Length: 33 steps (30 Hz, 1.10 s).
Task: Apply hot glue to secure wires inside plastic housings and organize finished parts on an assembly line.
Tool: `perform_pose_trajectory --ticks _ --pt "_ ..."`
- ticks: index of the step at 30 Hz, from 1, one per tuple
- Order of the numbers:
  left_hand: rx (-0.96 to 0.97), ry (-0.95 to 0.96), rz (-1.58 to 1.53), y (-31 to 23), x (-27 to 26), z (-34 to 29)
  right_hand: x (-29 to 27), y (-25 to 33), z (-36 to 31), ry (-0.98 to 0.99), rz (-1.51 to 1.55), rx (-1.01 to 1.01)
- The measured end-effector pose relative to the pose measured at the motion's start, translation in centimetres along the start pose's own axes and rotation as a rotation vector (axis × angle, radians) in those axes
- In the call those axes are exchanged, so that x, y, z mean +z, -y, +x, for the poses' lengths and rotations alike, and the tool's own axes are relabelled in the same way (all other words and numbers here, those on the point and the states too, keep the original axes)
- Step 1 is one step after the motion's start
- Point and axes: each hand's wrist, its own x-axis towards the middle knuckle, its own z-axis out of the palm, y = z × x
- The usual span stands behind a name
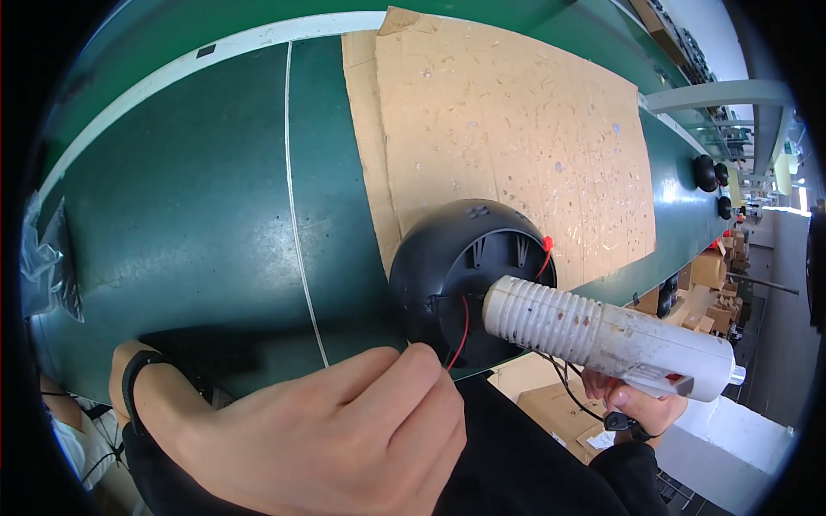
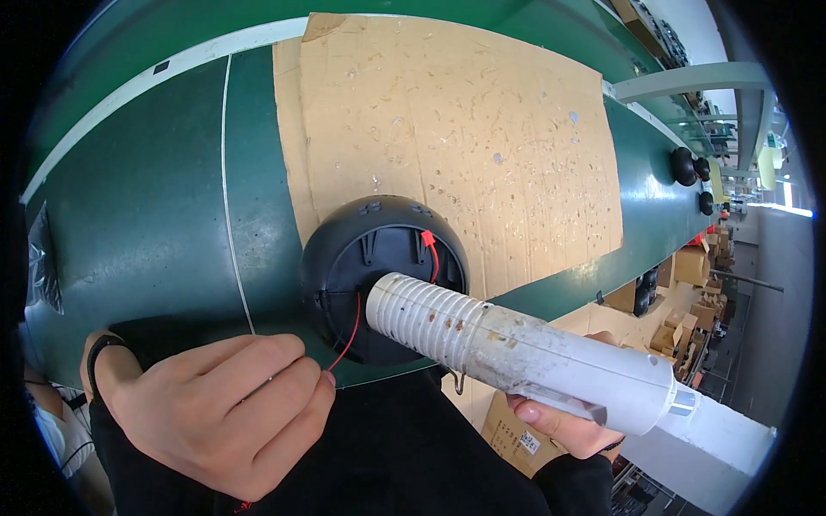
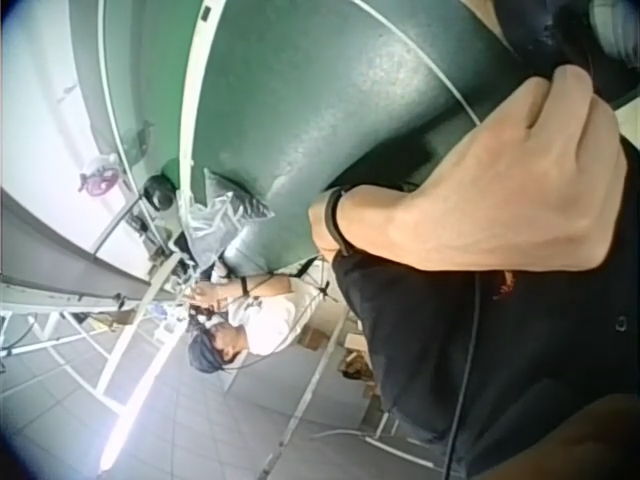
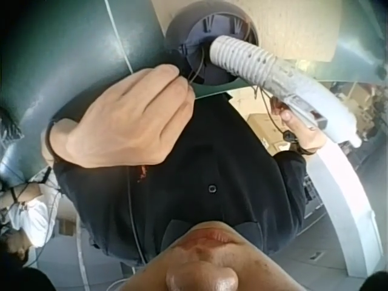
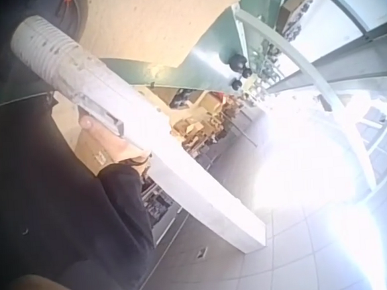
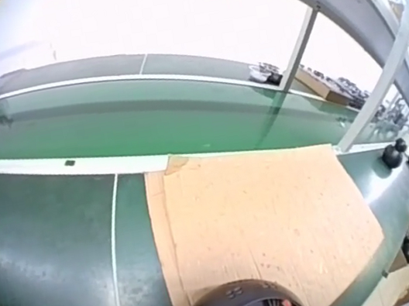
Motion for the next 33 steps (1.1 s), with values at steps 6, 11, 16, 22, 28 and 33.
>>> perform_pose_trajectory --ticks 6,11,16,22,28,33 --pt "0.008 -0.019 -0.001 0.1 0.1 -0.1 -0.2 -1.5 -0.3 -0.037 0.043 -0.044" --pt "0.009 -0.021 -0.006 0.0 0.2 0.0 0.1 -0.7 -0.5 -0.087 0.045 -0.025" --pt "0.032 -0.033 0.004 0.1 0.4 -0.1 0.7 0.4 -0.2 -0.097 0.041 -0.011" --pt "-0.030 -0.062 -0.089 1.6 -1.1 0.3 0.6 0.8 -0.2 -0.103 0.065 0.017" --pt "-0.225 -0.073 -0.260 5.4 -2.7 1.6 0.4 0.7 0.0 -0.050 0.068 0.025" --pt "-0.682 -0.031 -0.506 4.7 -3.3 5.4 -0.1 -1.1 -0.3 -0.062 0.051 -0.063"
